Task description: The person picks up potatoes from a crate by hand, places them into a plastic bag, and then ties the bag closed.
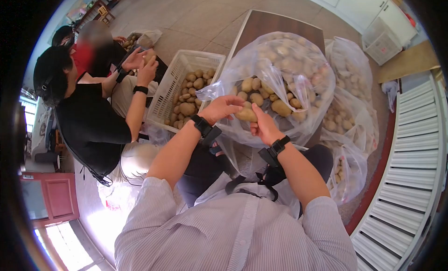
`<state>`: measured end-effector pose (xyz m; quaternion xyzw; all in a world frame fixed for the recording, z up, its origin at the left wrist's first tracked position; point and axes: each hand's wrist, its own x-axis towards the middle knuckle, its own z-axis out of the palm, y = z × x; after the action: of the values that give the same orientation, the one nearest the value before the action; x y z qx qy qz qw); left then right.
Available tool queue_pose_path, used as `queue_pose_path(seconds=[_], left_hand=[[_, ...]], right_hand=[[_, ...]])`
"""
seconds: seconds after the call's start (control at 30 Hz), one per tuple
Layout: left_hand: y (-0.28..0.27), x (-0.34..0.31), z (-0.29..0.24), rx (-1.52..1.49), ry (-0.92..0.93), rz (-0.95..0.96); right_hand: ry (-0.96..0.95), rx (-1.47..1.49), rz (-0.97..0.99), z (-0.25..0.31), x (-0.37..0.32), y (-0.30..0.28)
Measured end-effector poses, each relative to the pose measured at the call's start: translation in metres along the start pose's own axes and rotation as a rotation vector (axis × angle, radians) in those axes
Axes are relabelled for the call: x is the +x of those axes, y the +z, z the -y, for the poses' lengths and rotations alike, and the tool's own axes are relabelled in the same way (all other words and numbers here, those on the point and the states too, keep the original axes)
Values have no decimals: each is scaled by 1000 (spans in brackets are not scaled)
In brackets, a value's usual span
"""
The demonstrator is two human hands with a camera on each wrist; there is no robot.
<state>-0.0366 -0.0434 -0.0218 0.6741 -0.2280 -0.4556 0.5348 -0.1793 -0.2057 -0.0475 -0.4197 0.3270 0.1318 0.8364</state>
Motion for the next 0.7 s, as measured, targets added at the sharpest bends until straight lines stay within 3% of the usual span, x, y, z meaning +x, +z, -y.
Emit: queue_pose_path(seconds=[0.37,0.53,0.67,0.7], left_hand=[[2,-7,-10,-102,-48,131],[0,-9,-12,-129,-44,127],[-10,-11,-17,-240,-26,-14],[-14,-12,-17,-312,-4,-61]], right_hand=[[26,-96,-81,5,9,13],[-152,-198,-149,9,12,22],[-283,-335,-222,5,34,11],[-368,-482,-252,5,37,8]])
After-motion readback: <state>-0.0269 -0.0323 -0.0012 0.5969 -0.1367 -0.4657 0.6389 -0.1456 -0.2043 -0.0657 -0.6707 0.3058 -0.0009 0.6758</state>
